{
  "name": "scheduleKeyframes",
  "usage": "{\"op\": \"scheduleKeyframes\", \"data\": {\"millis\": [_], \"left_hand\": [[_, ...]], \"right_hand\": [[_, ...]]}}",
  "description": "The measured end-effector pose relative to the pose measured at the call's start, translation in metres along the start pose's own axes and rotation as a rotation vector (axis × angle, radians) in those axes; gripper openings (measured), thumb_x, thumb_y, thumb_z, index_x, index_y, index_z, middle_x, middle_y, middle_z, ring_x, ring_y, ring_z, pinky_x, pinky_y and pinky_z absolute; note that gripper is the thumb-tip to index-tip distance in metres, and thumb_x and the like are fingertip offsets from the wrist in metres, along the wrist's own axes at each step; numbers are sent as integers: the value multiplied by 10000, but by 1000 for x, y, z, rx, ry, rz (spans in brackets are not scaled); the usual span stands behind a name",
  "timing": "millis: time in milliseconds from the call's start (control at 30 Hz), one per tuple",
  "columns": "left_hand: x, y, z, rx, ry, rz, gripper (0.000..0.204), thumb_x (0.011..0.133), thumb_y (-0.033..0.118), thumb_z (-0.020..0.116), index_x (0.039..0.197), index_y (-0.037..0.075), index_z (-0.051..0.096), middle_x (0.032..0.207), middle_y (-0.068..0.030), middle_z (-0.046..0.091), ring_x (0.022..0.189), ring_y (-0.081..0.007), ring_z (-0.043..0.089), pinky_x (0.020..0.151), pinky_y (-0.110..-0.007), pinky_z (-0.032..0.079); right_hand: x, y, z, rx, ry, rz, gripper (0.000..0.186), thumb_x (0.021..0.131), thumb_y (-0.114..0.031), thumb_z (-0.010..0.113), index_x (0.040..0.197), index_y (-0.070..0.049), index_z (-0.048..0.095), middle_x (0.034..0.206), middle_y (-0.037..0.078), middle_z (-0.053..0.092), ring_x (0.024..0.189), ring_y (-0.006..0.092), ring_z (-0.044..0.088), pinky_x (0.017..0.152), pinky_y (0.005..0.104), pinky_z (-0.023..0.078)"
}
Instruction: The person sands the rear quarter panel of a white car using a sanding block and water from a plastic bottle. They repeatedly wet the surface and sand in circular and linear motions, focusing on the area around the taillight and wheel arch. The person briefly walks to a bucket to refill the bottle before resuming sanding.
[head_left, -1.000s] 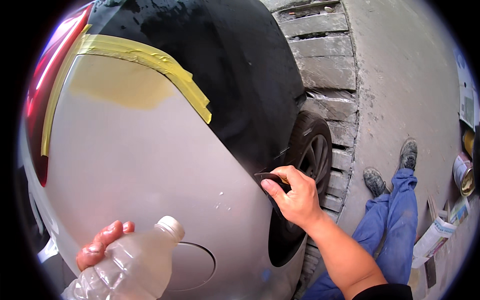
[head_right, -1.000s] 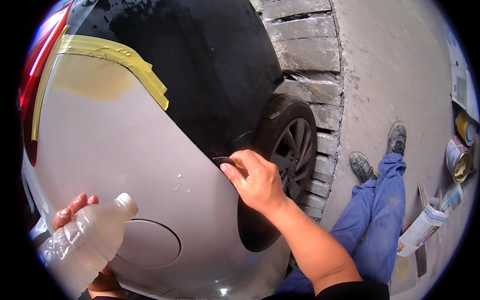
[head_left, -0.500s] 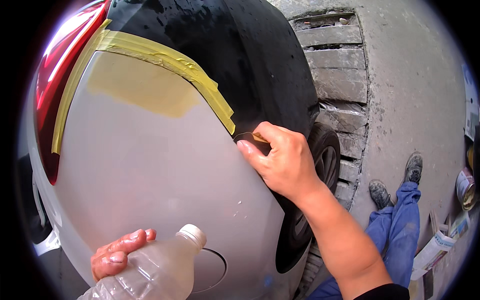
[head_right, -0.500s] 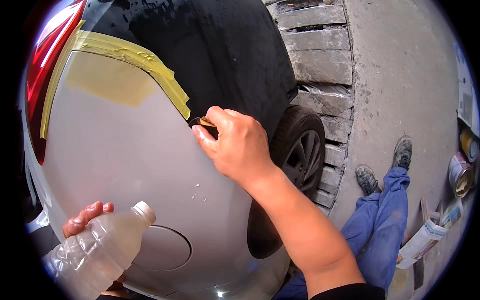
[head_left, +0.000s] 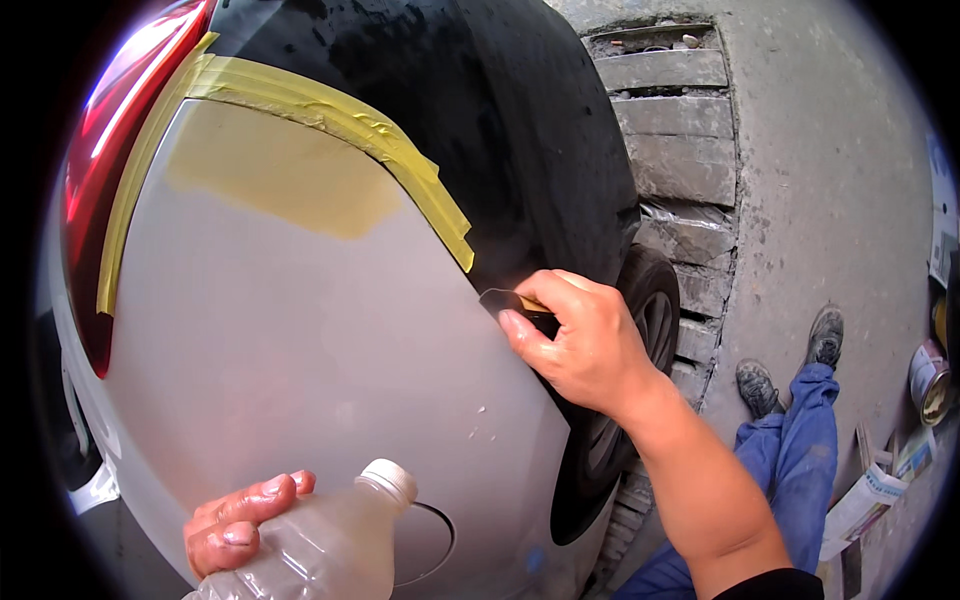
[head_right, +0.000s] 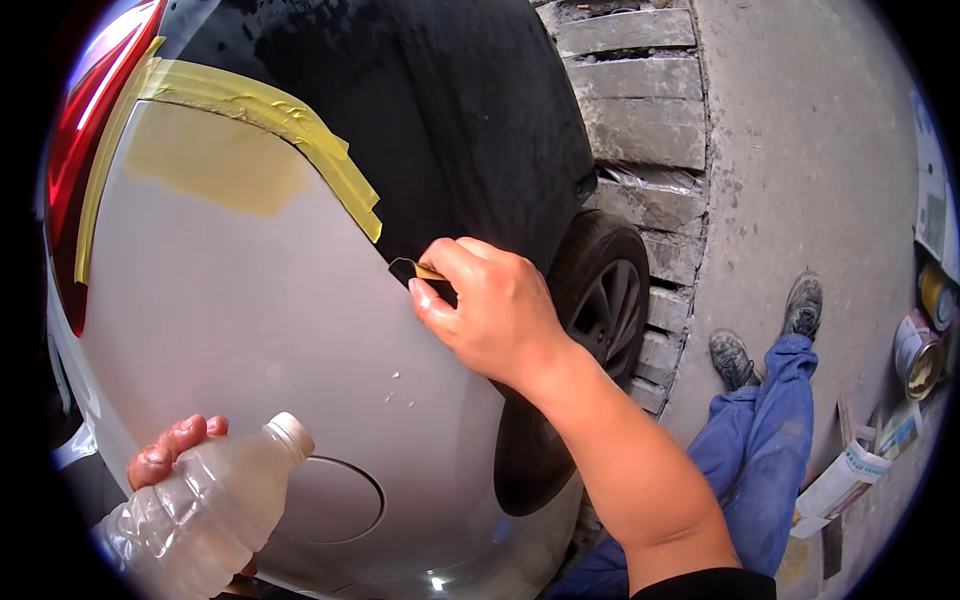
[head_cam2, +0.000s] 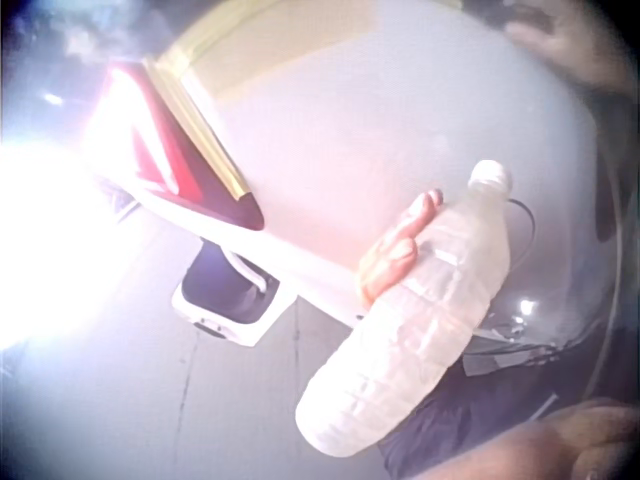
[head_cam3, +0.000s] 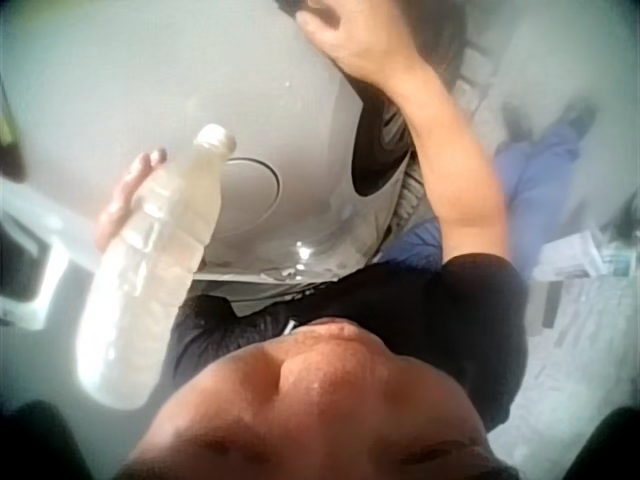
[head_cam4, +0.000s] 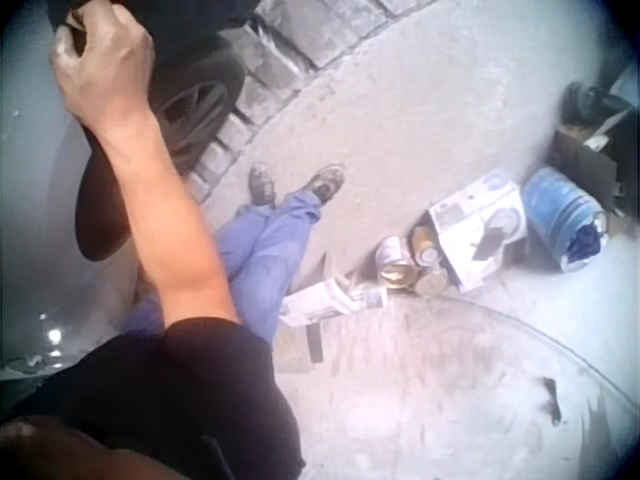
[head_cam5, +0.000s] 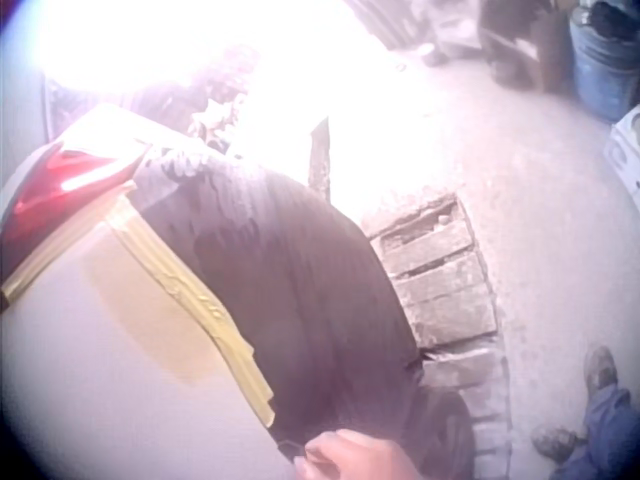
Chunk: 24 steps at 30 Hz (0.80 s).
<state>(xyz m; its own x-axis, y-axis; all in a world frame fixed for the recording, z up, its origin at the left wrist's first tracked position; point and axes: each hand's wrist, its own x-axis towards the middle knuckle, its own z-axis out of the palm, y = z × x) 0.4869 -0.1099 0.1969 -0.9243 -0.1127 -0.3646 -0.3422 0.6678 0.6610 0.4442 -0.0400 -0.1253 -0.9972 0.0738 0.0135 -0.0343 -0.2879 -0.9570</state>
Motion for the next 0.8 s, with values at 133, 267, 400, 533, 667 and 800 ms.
{"op": "scheduleKeyframes", "data": {"millis": [133, 267, 400, 533, 667, 800], "left_hand": [[3, 2, 4, -99, 71, -6, 494, 753, 186, 841, 1187, 188, 607, 1305, -137, 558, 1265, -315, 510, 1058, -486, 483], [4, -2, 6, -86, 112, 14, 459, 774, 187, 820, 1184, 188, 614, 1299, -141, 566, 1246, -323, 525, 1043, -487, 494], [1, -2, 9, -41, 147, 30, 425, 795, 188, 800, 1180, 189, 621, 1294, -145, 573, 1228, -330, 539, 1028, -488, 506], [-1, -4, 20, 46, 243, 42, 391, 816, 190, 779, 1177, 189, 628, 1288, -150, 580, 1209, -337, 554, 1013, -488, 518], [1, -2, 27, 89, 298, 54, 358, 837, 191, 758, 1173, 189, 635, 1283, -154, 587, 1190, -345, 568, 999, -489, 529], [1, -9, -20, -84, 81, 61, 404, 841, 197, 755, 1221, 202, 617, 1292, -164, 577, 1195, -349, 570, 996, -486, 532]], "right_hand": [[0, -13, 6, -83, 97, -5, 151, 792, -122, 735, 776, -39, 611, 668, 85, 617, 560, 278, 603, 527, 353, 497], [6, -22, 13, -145, 126, 12, 176, 784, -108, 730, 742, -29, 578, 644, 103, 610, 547, 296, 607, 531, 374, 506], [16, -29, 3, -228, 34, -9, 198, 794, -104, 709, 714, -14, 551, 641, 149, 613, 584, 341, 633, 559, 415, 520], [24, -25, -6, -193, -169, 103, 204, 825, -154, 673, 758, 19, 589, 661, 201, 628, 627, 398, 634, 609, 453, 528], [-2, -10, -12, -112, -229, 156, 198, 825, -149, 657, 782, 30, 585, 677, 210, 620, 657, 395, 633, 612, 442, 515], [-37, 0, -22, -44, -318, 259, 192, 823, -149, 665, 811, 27, 588, 705, 198, 622, 677, 386, 632, 618, 423, 509]]}}
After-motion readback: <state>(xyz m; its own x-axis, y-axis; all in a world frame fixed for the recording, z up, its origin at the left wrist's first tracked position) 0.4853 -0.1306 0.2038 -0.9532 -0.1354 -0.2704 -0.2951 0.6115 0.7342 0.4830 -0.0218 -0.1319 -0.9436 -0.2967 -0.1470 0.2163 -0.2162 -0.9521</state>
